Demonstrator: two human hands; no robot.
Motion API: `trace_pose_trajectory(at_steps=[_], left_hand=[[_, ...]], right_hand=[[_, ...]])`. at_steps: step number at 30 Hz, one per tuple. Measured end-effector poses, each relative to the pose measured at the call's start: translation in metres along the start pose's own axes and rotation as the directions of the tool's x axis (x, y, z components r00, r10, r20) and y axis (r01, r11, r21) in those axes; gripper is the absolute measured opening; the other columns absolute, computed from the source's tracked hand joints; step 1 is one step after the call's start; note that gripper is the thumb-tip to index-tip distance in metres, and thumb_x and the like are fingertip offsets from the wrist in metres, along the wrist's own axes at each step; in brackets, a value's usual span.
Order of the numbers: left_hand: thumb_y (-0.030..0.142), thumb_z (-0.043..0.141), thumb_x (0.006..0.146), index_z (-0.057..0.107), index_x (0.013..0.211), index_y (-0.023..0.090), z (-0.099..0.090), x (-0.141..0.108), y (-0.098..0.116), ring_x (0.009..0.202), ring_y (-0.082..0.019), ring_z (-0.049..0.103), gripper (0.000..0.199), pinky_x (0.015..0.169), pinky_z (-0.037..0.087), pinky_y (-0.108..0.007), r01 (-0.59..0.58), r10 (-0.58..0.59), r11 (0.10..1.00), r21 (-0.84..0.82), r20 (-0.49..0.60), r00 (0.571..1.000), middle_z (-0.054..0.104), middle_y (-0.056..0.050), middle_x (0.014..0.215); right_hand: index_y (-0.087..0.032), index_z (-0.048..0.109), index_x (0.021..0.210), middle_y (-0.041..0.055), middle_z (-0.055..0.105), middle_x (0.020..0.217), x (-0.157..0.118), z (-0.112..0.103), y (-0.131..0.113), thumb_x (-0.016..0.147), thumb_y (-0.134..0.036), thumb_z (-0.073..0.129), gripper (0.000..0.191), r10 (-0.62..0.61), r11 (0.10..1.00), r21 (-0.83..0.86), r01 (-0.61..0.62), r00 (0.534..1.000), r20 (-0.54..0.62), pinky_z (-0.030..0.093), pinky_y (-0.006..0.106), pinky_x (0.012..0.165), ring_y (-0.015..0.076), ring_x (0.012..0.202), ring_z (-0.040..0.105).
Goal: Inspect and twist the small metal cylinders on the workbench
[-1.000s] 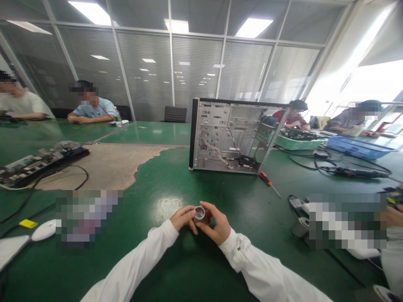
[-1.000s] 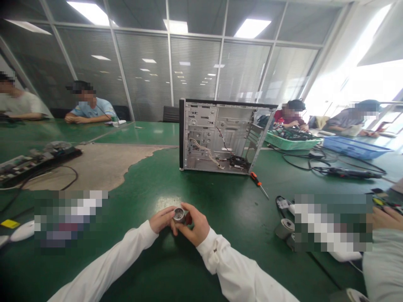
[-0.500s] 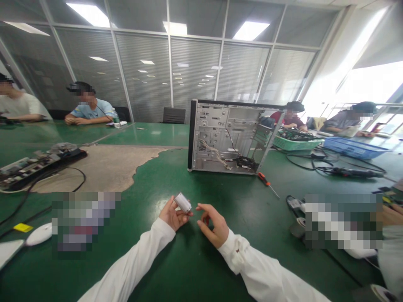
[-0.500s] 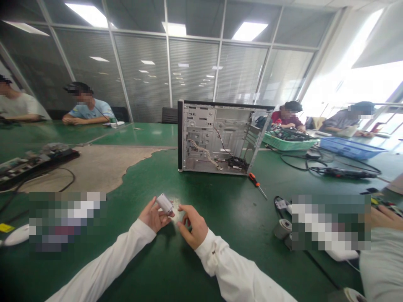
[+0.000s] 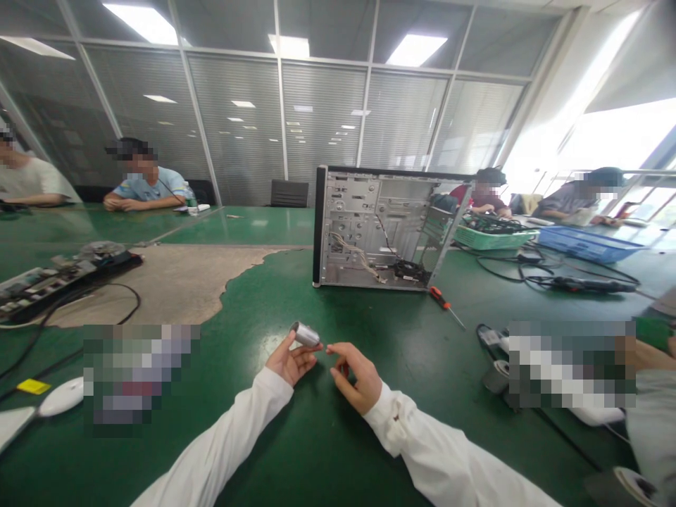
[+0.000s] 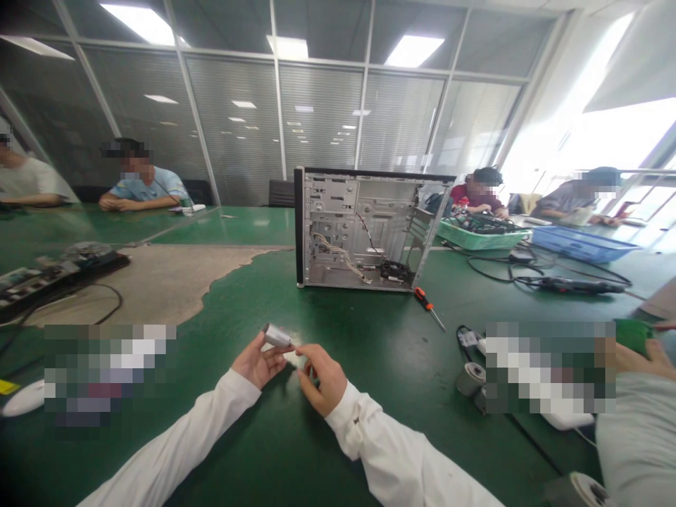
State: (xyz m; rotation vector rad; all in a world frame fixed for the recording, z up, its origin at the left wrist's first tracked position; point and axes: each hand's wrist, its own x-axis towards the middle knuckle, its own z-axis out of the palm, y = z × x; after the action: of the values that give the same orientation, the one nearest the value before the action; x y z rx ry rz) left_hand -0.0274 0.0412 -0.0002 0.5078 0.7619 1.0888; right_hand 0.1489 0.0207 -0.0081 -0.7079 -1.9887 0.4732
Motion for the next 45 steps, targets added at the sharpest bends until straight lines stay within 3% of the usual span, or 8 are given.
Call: trace_pose_trajectory(at_steps=[10, 17, 23, 28, 33, 38, 41, 45], left_hand=[[0.034, 0.068, 0.055, 0.047, 0.095, 0.019, -0.001, 0.006, -0.017, 0.052, -0.010, 0.055, 0.048, 0.054, 0.045, -0.023, -0.344, 0.370, 0.884, 0.317, -0.025, 0.929, 0.059, 0.001, 0.067], [0.027, 0.068, 0.053, 0.058, 0.095, 0.021, 0.014, -0.013, -0.023, 0.064, -0.014, 0.050, 0.044, 0.059, 0.042, -0.024, -0.481, 0.571, 0.462, 0.745, 0.165, 0.804, 0.055, -0.005, 0.088], [0.028, 0.065, 0.057, 0.050, 0.110, 0.024, 0.008, -0.016, -0.021, 0.094, -0.024, 0.046, 0.055, 0.079, 0.040, -0.033, -0.548, 0.523, 0.119, 0.828, 0.416, 0.744, 0.043, -0.010, 0.111], [0.024, 0.059, 0.062, 0.039, 0.119, 0.019, 0.002, -0.011, -0.022, 0.111, -0.027, 0.036, 0.061, 0.092, 0.030, -0.038, -0.582, 0.521, 0.003, 0.813, 0.495, 0.695, 0.040, -0.011, 0.120], [0.016, 0.048, 0.069, 0.042, 0.118, 0.018, 0.008, -0.012, -0.031, 0.109, -0.025, 0.038, 0.049, 0.093, 0.027, -0.038, -0.656, 0.492, -0.133, 0.742, 0.625, 0.607, 0.044, -0.011, 0.120], [0.017, 0.050, 0.066, 0.035, 0.121, 0.020, 0.012, -0.015, -0.036, 0.112, -0.026, 0.034, 0.057, 0.094, 0.026, -0.040, -0.689, 0.409, -0.310, 0.655, 0.746, 0.525, 0.041, -0.009, 0.122], [0.015, 0.047, 0.066, 0.025, 0.125, 0.019, 0.006, -0.011, -0.036, 0.114, -0.025, 0.032, 0.063, 0.092, 0.030, -0.039, -0.630, 0.419, -0.357, 0.690, 0.721, 0.551, 0.033, -0.010, 0.127], [0.014, 0.048, 0.062, 0.019, 0.127, 0.016, -0.006, -0.002, -0.036, 0.112, -0.024, 0.034, 0.071, 0.090, 0.034, -0.040, -0.522, 0.409, -0.347, 0.779, 0.627, 0.663, 0.033, -0.012, 0.123]], right_hand=[[-0.020, 0.039, 0.111, 0.0068, 0.051, 0.097, 0.001, -0.001, -0.002, 0.073, -0.015, 0.042, 0.039, 0.011, 1.000, 0.004, -0.011, 1.000, 0.005, 0.045, 0.023, 0.058, 0.0096, 0.064, 0.051], [-0.020, 0.041, 0.108, 0.0029, 0.057, 0.084, 0.001, -0.001, 0.006, 0.076, -0.024, 0.044, 0.033, 0.158, 0.980, 0.120, -0.158, 0.987, 0.004, 0.045, 0.023, 0.057, 0.0100, 0.063, 0.053], [-0.020, 0.040, 0.109, 0.0024, 0.058, 0.079, 0.000, 0.002, 0.016, 0.072, -0.026, 0.051, 0.039, 0.269, 0.926, 0.260, -0.274, 0.962, 0.053, 0.046, 0.024, 0.058, 0.0117, 0.066, 0.055], [-0.019, 0.034, 0.112, 0.0039, 0.057, 0.083, 0.000, 0.007, 0.024, 0.069, -0.024, 0.054, 0.048, 0.298, 0.871, 0.382, -0.309, 0.950, 0.090, 0.045, 0.024, 0.057, 0.0123, 0.069, 0.054], [-0.020, 0.032, 0.114, 0.0005, 0.055, 0.079, 0.001, 0.006, 0.017, 0.060, -0.013, 0.056, 0.059, 0.278, 0.921, 0.266, -0.284, 0.959, 0.061, 0.044, 0.024, 0.058, 0.0117, 0.067, 0.053], [-0.021, 0.032, 0.116, 0.0016, 0.056, 0.089, 0.002, 0.003, 0.010, 0.058, -0.012, 0.056, 0.063, 0.270, 0.958, 0.110, -0.266, 0.963, -0.021, 0.045, 0.028, 0.067, 0.0120, 0.071, 0.053], [-0.022, 0.032, 0.116, 0.0012, 0.057, 0.090, 0.003, 0.003, 0.012, 0.058, -0.014, 0.057, 0.063, 0.295, 0.952, 0.081, -0.294, 0.955, -0.001, 0.045, 0.028, 0.070, 0.0130, 0.076, 0.054], [-0.022, 0.037, 0.111, 0.0014, 0.059, 0.090, 0.005, 0.005, 0.014, 0.059, -0.017, 0.059, 0.057, 0.335, 0.939, 0.058, -0.340, 0.939, 0.080, 0.045, 0.027, 0.068, 0.0145, 0.081, 0.055]])
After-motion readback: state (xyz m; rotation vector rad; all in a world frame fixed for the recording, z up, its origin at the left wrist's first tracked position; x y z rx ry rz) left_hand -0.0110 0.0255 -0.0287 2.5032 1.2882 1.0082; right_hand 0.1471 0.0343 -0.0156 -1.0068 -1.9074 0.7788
